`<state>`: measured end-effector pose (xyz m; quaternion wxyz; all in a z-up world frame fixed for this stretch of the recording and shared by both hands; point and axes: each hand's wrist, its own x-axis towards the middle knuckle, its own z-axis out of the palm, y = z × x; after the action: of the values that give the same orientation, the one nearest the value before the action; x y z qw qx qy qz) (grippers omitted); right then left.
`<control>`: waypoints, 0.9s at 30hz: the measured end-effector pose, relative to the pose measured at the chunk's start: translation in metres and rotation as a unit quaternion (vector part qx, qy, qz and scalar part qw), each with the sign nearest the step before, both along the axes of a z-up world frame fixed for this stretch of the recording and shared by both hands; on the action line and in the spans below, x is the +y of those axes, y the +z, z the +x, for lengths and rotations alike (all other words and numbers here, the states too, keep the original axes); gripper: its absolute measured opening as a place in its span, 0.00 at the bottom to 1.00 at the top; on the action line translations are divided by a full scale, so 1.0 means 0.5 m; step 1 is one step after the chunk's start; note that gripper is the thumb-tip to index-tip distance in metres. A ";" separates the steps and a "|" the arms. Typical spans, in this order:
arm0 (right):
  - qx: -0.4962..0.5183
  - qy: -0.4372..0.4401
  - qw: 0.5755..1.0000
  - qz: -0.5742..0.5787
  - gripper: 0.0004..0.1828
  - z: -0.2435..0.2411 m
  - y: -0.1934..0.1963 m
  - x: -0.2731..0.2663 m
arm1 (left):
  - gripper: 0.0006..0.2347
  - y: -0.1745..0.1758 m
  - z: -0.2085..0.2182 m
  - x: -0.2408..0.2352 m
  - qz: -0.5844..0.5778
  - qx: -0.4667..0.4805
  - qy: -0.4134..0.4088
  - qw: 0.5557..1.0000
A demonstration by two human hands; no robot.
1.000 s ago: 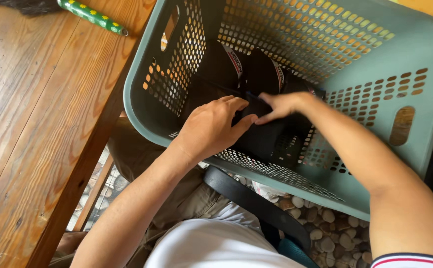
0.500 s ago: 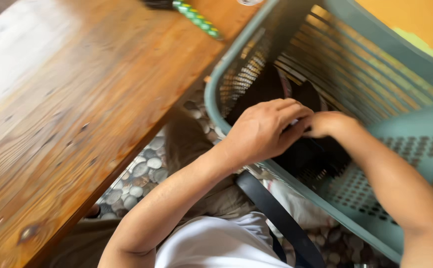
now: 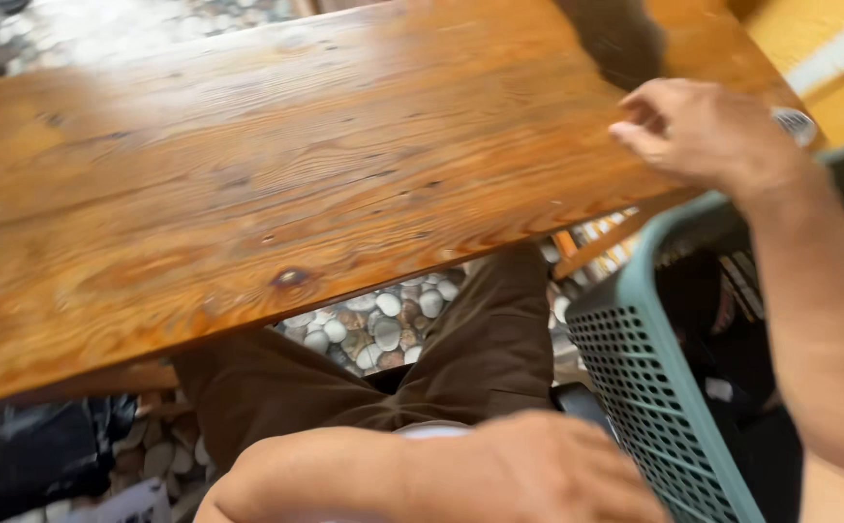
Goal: The person zips a small black pouch, places it in a basket, then retrieves a large black plastic bag. They lay the bag on a wooden table, brush it with a feather duster, and fold it into a long roll. The person continues to fold and smooth the package by hand.
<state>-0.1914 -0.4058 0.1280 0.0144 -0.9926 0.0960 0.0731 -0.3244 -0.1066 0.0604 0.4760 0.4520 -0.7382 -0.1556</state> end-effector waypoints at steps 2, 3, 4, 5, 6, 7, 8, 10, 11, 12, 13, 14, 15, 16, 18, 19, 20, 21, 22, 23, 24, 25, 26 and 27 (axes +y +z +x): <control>0.011 0.054 0.998 0.006 0.24 0.067 -0.026 0.109 | 0.14 -0.052 -0.038 0.032 0.130 0.262 -0.075 0.953; 0.022 0.088 0.996 0.013 0.24 0.096 -0.040 0.167 | 0.12 -0.078 -0.059 0.047 0.240 0.500 -0.171 0.814; 0.022 0.110 0.994 0.011 0.24 0.135 -0.083 0.192 | 0.12 -0.079 -0.057 0.065 0.228 0.505 -0.153 0.818; -0.008 0.188 0.982 0.015 0.24 0.174 -0.125 0.219 | 0.11 -0.079 -0.056 0.083 0.195 0.473 -0.118 0.851; -0.037 0.262 0.964 0.019 0.23 0.209 -0.167 0.246 | 0.11 -0.079 -0.056 0.102 0.166 0.438 -0.084 0.880; -0.037 0.281 0.959 0.019 0.23 0.216 -0.177 0.308 | 0.11 -0.076 -0.054 0.121 0.156 0.441 -0.067 0.881; -0.053 0.314 0.948 0.024 0.22 0.220 -0.185 0.367 | 0.11 -0.075 -0.052 0.139 0.119 0.381 -0.022 0.917; -0.069 0.365 0.928 0.029 0.21 0.227 -0.212 0.476 | 0.10 -0.071 -0.046 0.179 0.075 0.318 0.042 0.944; -0.083 0.380 0.921 0.032 0.22 0.231 -0.232 0.526 | 0.10 -0.069 -0.042 0.199 0.042 0.250 0.090 0.963; -0.094 0.394 0.913 0.036 0.23 0.229 -0.255 0.574 | 0.10 -0.068 -0.041 0.219 0.011 0.182 0.137 0.974; -0.091 0.412 0.906 0.037 0.23 0.220 -0.258 0.624 | 0.10 -0.067 -0.039 0.241 0.006 0.184 0.155 0.971; -0.097 0.427 0.897 0.052 0.24 0.207 -0.264 0.674 | 0.10 -0.067 -0.041 0.262 -0.021 0.117 0.202 0.972; -0.103 0.442 0.889 0.068 0.26 0.191 -0.271 0.721 | 0.11 -0.068 -0.043 0.283 -0.045 0.048 0.249 0.966; -0.098 0.457 0.881 0.070 0.26 0.173 -0.269 0.764 | 0.11 -0.067 -0.044 0.306 -0.045 0.051 0.266 0.962; -0.088 0.487 0.865 0.082 0.26 0.132 -0.262 0.845 | 0.12 -0.066 -0.048 0.351 -0.077 -0.094 0.349 0.929; -0.084 0.502 0.857 0.084 0.26 0.109 -0.259 0.880 | 0.12 -0.060 -0.044 0.388 -0.076 -0.093 0.366 0.923; -0.082 0.528 0.839 0.106 0.27 0.085 -0.253 0.913 | 0.13 -0.053 -0.039 0.425 -0.064 -0.106 0.412 0.902; -0.078 0.553 0.820 0.129 0.27 0.061 -0.247 0.944 | 0.16 -0.046 -0.037 0.462 -0.052 -0.118 0.458 0.880; -0.075 0.566 0.810 0.130 0.27 0.061 -0.283 0.967 | 0.16 -0.036 -0.021 0.507 -0.050 -0.118 0.473 0.872; -0.073 0.589 0.796 0.122 0.30 0.061 -0.320 0.990 | 0.10 -0.026 -0.006 0.554 -0.062 -0.196 0.578 0.789; -0.070 0.609 0.781 0.115 0.34 0.059 -0.356 1.013 | 0.08 -0.016 0.006 0.602 -0.070 -0.269 0.669 0.689; -0.067 0.621 0.772 0.118 0.34 0.031 -0.336 1.027 | 0.08 -0.052 0.014 0.658 -0.064 -0.268 0.680 0.680; -0.103 0.617 0.777 0.078 0.39 0.002 -0.316 1.036 | 0.09 -0.089 0.019 0.712 -0.020 -0.249 0.739 0.626; -0.140 0.611 0.779 0.038 0.44 -0.025 -0.297 1.043 | 0.13 -0.127 0.023 0.766 0.023 -0.227 0.792 0.566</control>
<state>-0.2040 0.1157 -0.0203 0.0180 -0.8411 -0.5362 -0.0691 -0.3129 0.2762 -0.0032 0.2145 0.8870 -0.1646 0.3744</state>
